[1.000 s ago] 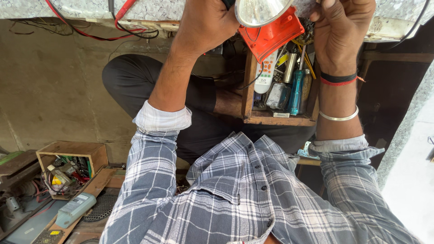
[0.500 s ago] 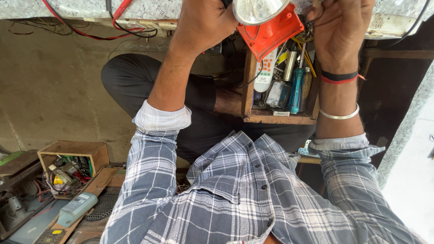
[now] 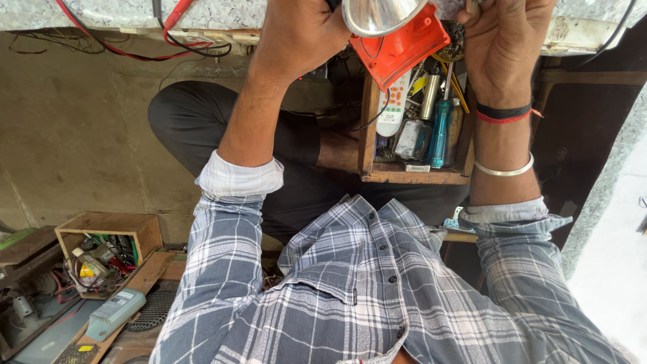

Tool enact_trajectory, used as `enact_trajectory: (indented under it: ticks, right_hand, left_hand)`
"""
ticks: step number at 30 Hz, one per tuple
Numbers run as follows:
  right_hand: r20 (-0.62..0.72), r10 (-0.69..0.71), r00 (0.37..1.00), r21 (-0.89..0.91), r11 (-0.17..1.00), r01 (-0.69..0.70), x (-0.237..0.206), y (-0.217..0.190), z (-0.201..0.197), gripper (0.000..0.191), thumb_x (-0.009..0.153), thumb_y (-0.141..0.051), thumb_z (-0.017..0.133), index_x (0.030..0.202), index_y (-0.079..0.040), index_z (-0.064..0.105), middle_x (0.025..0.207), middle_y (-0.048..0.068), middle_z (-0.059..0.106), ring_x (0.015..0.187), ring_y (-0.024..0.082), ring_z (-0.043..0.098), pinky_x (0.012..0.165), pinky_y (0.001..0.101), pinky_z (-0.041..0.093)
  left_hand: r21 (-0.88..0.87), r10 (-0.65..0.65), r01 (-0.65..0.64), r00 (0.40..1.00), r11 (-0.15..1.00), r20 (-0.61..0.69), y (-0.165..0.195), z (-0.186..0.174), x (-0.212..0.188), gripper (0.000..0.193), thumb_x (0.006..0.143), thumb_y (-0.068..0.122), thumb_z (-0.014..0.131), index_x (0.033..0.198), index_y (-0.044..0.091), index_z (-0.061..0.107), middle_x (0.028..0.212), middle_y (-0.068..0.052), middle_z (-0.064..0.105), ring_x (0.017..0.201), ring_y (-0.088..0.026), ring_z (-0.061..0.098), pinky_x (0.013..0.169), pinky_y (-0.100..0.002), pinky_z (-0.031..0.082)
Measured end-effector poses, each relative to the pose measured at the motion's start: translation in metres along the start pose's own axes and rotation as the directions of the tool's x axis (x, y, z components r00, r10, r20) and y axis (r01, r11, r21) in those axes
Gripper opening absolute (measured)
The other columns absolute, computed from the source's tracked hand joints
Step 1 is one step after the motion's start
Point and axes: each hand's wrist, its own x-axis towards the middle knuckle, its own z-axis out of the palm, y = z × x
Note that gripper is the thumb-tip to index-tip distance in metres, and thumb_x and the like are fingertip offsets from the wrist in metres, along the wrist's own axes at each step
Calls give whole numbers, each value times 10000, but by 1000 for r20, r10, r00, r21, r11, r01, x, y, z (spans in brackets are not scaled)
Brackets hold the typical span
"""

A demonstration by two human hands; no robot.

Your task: The person sits on the floor and repairs a portable lantern. They connect wires to the lamp head, test the light, apply adhesive to the plastic lens, reattach the lens, and close the orange casing.

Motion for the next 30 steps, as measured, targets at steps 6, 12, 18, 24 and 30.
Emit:
enact_trajectory:
  ticks: [6, 12, 18, 24, 30]
  right_hand:
    - [-90, 23, 996, -17, 1000, -24, -4, -2, 0, 109, 1063, -9, 680, 1165, -47, 670, 1006, 77, 716, 840, 163, 703, 726, 285, 591]
    - [-141, 6, 990, -27, 1000, -10, -5, -1, -4, 111, 1094, 60, 691, 1165, -22, 669, 990, 102, 715, 856, 165, 686, 714, 272, 562]
    - [-81, 8, 997, -23, 1000, -10, -6, -2, -4, 134, 1064, -22, 697, 1190, -64, 680, 994, 69, 713, 865, 159, 692, 740, 299, 588]
    - [33, -19, 999, 40, 999, 18, -7, -1, -7, 106, 1112, -160, 666, 1184, -82, 674, 1054, 58, 706, 965, 169, 691, 777, 305, 591]
    - [26, -9, 1000, 24, 1000, 8, -7, 0, -11, 93, 1137, -144, 667, 1150, -51, 672, 1026, 72, 701, 911, 180, 680, 761, 310, 577]
  left_hand:
    - [-42, 32, -32, 999, 999, -3, 2, 0, 1, 240, 1064, 135, 771, 868, 14, 703, 618, -42, 639, 505, -110, 561, 480, -281, 391]
    - [9, 75, -75, 997, 997, -16, 1, 0, 1, 192, 1070, 144, 772, 937, 19, 710, 692, -54, 677, 567, -131, 614, 532, -288, 446]
    - [-33, 59, -59, 998, 998, 3, 0, -1, 1, 176, 1063, 139, 780, 942, 23, 727, 695, -49, 699, 562, -122, 628, 521, -282, 450]
    - [-42, 61, -61, 998, 997, -2, 1, -1, 1, 169, 1067, 141, 771, 953, 24, 729, 709, -51, 707, 573, -121, 632, 528, -281, 454]
    - [11, 15, -15, 1000, 1000, 7, 0, 0, 0, 185, 1039, 121, 770, 893, 20, 719, 637, -52, 668, 515, -114, 598, 487, -284, 423]
